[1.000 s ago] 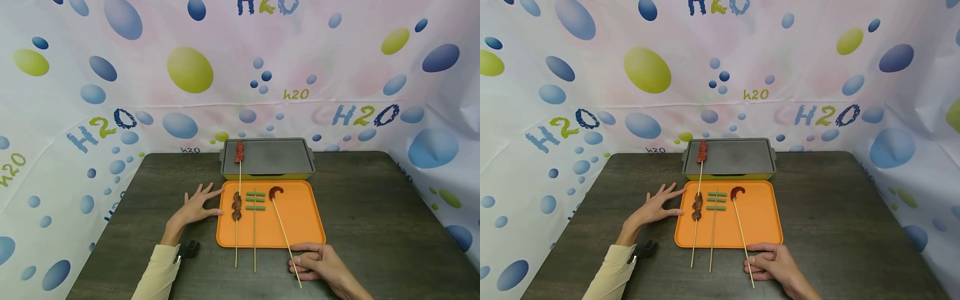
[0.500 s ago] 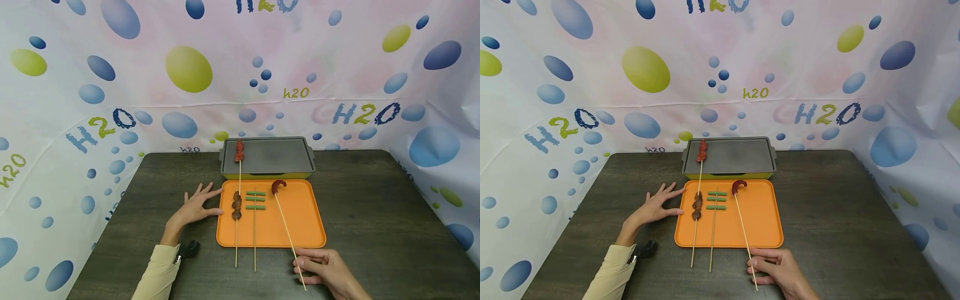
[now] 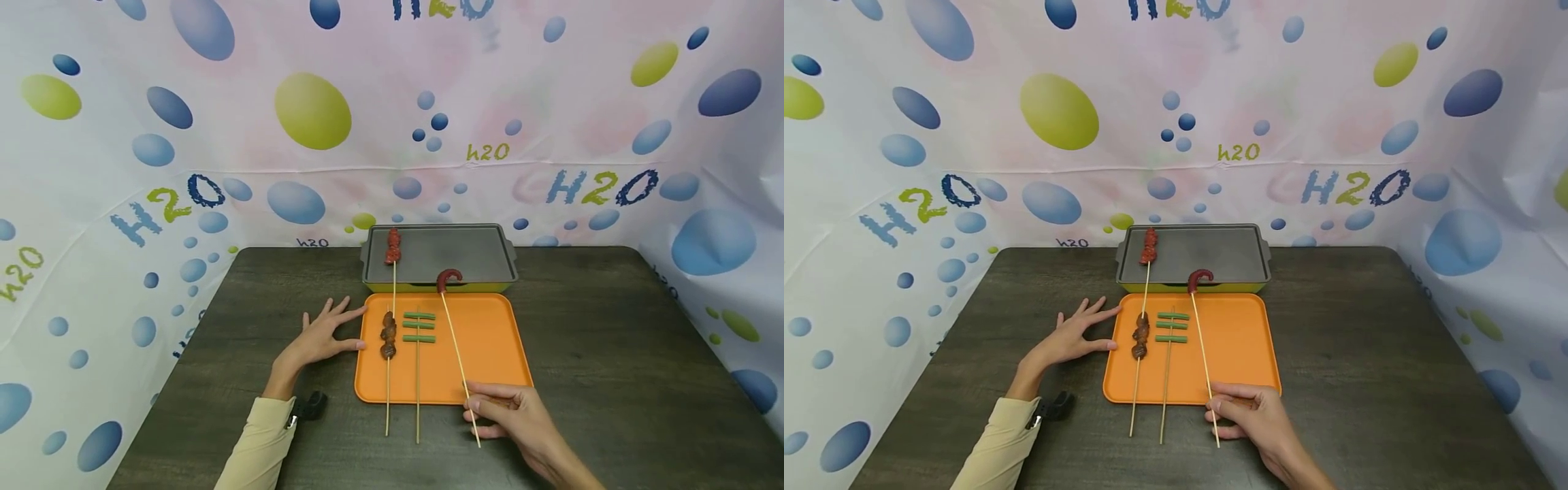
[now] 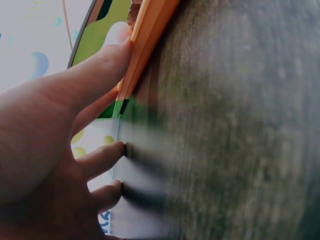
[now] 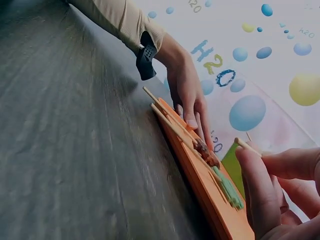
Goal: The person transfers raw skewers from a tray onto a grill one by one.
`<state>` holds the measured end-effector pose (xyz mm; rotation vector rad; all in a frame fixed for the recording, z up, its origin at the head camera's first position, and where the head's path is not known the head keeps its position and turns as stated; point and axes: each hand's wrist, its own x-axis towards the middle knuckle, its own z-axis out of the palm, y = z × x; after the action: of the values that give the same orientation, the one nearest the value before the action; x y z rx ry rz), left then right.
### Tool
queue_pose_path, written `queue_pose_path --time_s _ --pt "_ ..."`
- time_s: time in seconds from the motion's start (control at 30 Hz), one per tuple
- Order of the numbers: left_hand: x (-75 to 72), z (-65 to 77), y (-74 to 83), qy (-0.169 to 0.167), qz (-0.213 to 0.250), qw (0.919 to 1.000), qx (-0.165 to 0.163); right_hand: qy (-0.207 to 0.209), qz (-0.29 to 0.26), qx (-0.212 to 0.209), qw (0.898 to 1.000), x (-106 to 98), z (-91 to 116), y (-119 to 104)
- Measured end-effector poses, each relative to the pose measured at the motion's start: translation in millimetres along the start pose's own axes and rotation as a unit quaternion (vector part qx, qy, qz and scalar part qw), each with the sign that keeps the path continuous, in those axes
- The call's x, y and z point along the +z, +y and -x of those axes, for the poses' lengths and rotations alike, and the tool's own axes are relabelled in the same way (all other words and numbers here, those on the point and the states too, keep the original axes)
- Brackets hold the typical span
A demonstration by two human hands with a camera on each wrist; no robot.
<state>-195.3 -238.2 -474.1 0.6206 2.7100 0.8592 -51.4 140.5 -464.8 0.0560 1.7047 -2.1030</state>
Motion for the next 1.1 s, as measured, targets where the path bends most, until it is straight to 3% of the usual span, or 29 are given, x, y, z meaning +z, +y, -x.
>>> queue_pose_path --time_s 0.33,0.7,1.1 --pt "2.3 0.3 0.0 0.001 -0.001 1.0000 -0.003 0.029 -0.023 -0.007 0.999 18.2 -36.4 -8.5" --pt "2.1 0.0 -0.7 0.005 -0.002 1.0000 -0.006 0.045 -0.027 -0.049 0.997 28.8 -85.1 -30.9" --pt "2.3 -0.4 -1.7 0.003 -0.004 1.0000 -0.008 0.054 -0.063 -0.031 0.996 24.2 -123.5 -40.2"
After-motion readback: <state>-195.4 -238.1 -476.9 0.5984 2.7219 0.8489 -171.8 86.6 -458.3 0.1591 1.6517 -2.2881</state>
